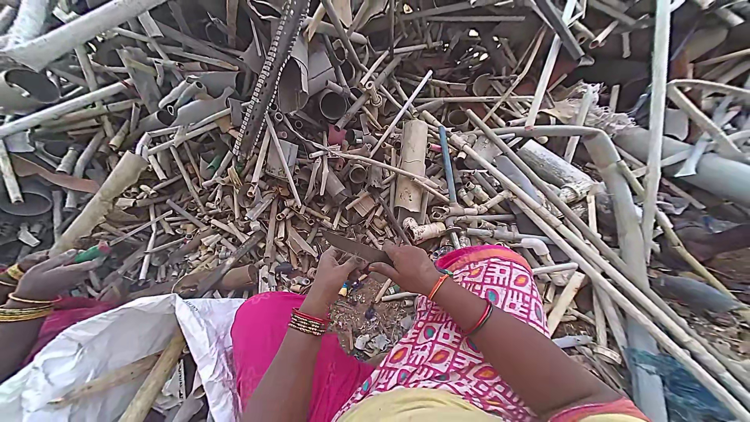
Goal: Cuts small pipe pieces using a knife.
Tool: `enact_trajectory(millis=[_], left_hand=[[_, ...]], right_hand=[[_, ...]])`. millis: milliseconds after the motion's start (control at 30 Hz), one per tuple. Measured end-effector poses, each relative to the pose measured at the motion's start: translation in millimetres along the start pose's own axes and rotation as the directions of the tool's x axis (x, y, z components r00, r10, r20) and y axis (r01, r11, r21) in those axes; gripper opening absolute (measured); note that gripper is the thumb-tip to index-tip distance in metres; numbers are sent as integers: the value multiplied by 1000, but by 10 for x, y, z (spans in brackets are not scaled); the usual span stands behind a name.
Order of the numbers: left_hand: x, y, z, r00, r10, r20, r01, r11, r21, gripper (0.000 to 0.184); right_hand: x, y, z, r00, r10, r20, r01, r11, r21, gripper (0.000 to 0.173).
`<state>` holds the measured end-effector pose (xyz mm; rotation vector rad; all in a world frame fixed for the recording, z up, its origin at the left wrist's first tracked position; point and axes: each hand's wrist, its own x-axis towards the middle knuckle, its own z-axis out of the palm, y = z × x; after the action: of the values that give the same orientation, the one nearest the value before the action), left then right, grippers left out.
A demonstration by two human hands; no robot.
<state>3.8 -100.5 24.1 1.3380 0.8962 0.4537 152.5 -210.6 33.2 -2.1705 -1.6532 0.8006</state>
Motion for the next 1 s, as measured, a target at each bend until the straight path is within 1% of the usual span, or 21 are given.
enact_trajectory(millis=[67, 133, 167, 233, 300, 367, 433, 500, 533, 567, 633, 667, 700, 733, 767, 800, 867, 900, 933, 967, 1000], left_hand=[[59, -54, 48, 991, -31, -133, 40, 997, 63, 20], [107, -95, 74, 973, -75, -217, 84, 996, 33, 27], [113, -101, 90, 962, -106, -251, 100, 994, -36, 27], [128, -111, 117, 926, -216, -310, 139, 958, -251, 20], [139, -125, 136, 892, -324, -316, 146, 867, -477, 12], [136, -123, 140, 868, -381, -319, 125, 789, -602, 16], [132, -83, 143, 857, -418, -303, 152, 765, -626, 19], [137, -79, 83, 890, -408, -203, 239, 797, -555, 23], [140, -95, 40, 909, -388, -153, 273, 832, -483, 25], [139, -106, 3, 929, -354, -112, 285, 874, -393, 25], [97, -94, -29, 961, -275, -11, 266, 941, -208, 27], [68, -79, -27, 971, -238, 26, 239, 961, -138, 30], [42, -73, -35, 978, -196, 74, 201, 978, -65, 31], [25, -71, -50, 979, -152, 136, 153, 988, 6, 31], [14, -72, -62, 974, -117, 196, 105, 992, 70, 34], [4, -77, -70, 967, -89, 239, 60, 990, 124, 38], [-20, -94, -67, 963, -36, 265, -18, 980, 198, 44], [-29, -104, -53, 968, -2, 252, -58, 972, 229, 46], [-30, -121, -32, 973, 48, 227, -107, 961, 255, 47], [-20, -153, -8, 973, 116, 200, -170, 945, 281, 47], [-3, -204, 17, 964, 201, 176, -248, 918, 309, 49]], right_hand=[[-14, -40, 50, 1000, 14, 15, -14, 1000, 25, 60], [-17, -42, 108, 1000, 5, 4, -5, 998, 65, 59], [-23, -37, 133, 1000, -5, -3, 5, 997, 80, 59], [-52, -37, 169, 999, -41, -4, 41, 995, 88, 58], [-75, -22, 192, 996, -82, -19, 84, 993, 88, 59], [-81, 16, 210, 993, -114, -36, 117, 988, 97, 58], [-81, 55, 207, 991, -112, -71, 122, 982, 147, 56], [-64, 125, 227, 979, -83, -188, 137, 945, 298, 49], [-51, 159, 238, 968, -44, -247, 143, 904, 402, 43], [-27, 192, 252, 958, 4, -286, 153, 837, 525, 35], [-11, 194, 237, 960, 94, -264, 156, 605, 781, 23], [-16, 174, 218, 966, 116, -233, 148, 492, 858, 21], [-24, 148, 206, 970, 132, -205, 135, 407, 903, 21], [-27, 124, 205, 968, 147, -203, 140, 354, 925, 21], [-22, 106, 218, 958, 170, -232, 165, 339, 926, 21], [-16, 96, 244, 937, 197, -289, 206, 360, 910, 19], [-4, 92, 313, 871, 220, -440, 296, 479, 826, 19], [-3, 84, 335, 837, 210, -505, 344, 516, 785, 19], [-6, 72, 342, 821, 182, -541, 394, 505, 768, 19], [-12, 49, 331, 821, 152, -550, 441, 442, 781, 17], [-16, 17, 313, 834, 128, -537, 467, 356, 810, 15]])
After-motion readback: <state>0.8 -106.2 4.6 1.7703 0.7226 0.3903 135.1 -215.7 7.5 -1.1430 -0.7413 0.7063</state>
